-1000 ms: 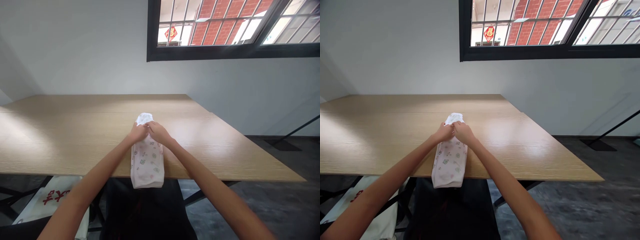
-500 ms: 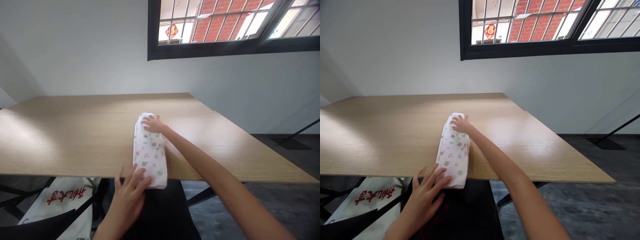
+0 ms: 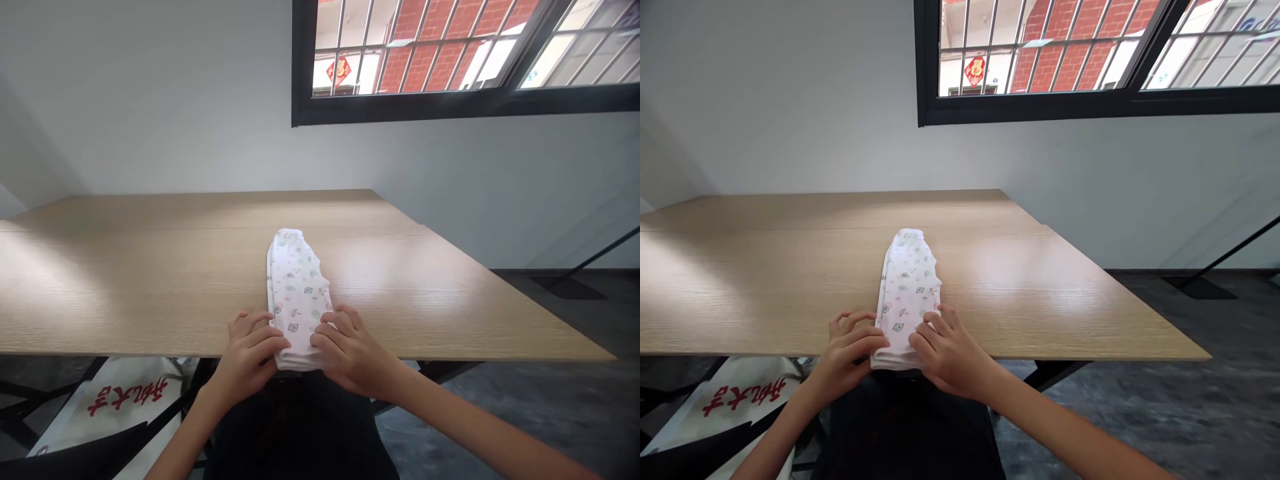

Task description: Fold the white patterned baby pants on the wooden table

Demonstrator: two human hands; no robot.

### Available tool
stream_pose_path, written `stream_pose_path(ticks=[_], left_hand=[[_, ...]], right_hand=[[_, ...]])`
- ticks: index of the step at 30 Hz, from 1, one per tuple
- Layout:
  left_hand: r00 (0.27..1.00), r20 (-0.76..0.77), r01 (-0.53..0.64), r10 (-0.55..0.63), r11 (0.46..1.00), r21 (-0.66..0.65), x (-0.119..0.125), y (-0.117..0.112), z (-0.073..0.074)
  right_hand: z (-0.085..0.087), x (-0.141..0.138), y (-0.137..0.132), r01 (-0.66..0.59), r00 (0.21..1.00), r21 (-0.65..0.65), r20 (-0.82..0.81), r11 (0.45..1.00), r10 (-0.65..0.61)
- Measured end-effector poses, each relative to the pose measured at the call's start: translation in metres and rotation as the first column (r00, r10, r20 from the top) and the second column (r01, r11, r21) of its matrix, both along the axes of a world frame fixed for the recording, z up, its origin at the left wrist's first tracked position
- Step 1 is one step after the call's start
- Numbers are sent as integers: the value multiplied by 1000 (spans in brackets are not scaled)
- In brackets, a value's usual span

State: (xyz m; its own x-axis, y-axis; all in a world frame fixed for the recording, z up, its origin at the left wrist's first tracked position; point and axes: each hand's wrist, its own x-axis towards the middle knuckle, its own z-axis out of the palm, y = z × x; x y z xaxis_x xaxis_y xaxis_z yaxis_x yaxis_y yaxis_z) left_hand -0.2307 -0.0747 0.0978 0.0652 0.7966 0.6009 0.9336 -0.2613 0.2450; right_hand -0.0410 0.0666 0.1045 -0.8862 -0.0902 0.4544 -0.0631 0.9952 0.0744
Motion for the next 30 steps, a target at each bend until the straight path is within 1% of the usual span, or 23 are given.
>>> stream_pose_path(ticks=[3,5,7,8,10,12,14,15,16,17,19,21,22,24,25,26,28,30], left_hand=[[996,76,53,-46,995,-86,7,-20,7],[988,130,97,-81,988,-123,15,-37,15],[979,188,108,-81,985,-137,20,-49,26],[974,217,92,-59,986,-142,21,-49,34],[961,273,3,45,986,-170,16,-37,51],[936,295,-124,193,963,-237,1,-10,69],[905,250,-258,344,912,-320,-20,28,82],[882,207,-337,424,874,-351,-31,47,85],[857,166,-400,487,834,-380,-42,66,85],[843,140,-433,520,809,-398,-53,84,83],[829,97,-464,551,774,-430,-71,113,71],[836,58,-462,546,757,-463,-84,131,56],[841,38,-460,540,749,-477,-87,135,49],[845,6,-467,535,744,-477,-91,137,39],[843,-5,-478,537,746,-463,-90,134,37],[842,-13,-489,540,752,-442,-88,129,37],[850,-25,-489,526,772,-406,-79,114,42],[889,-37,-429,456,802,-415,-65,97,46]], right_hand=[[11,5,-16,-48,995,-138,-94,989,35],[22,13,-33,-72,993,-256,-112,964,44],[35,18,-44,-89,990,-334,-133,938,47],[42,17,-45,-93,986,-347,-160,933,39],[56,5,-32,-68,977,-346,-211,936,-8],[68,-19,-4,7,976,-365,-199,931,-86],[75,-52,31,92,984,-428,-99,899,-148],[75,-70,49,129,983,-466,-55,875,-175],[73,-87,66,161,981,-488,-17,858,-194],[68,-104,82,200,976,-490,20,849,-219],[54,-131,106,316,947,-446,96,837,-306],[36,-147,120,408,913,-389,151,826,-380],[29,-151,123,436,900,-368,165,822,-403],[20,-151,123,460,888,-349,154,816,-434],[18,-147,119,460,887,-335,132,822,-443],[19,-141,113,447,893,-306,98,840,-440],[23,-125,96,377,925,-206,39,903,-378],[26,-106,75,282,958,-93,70,955,-277]])
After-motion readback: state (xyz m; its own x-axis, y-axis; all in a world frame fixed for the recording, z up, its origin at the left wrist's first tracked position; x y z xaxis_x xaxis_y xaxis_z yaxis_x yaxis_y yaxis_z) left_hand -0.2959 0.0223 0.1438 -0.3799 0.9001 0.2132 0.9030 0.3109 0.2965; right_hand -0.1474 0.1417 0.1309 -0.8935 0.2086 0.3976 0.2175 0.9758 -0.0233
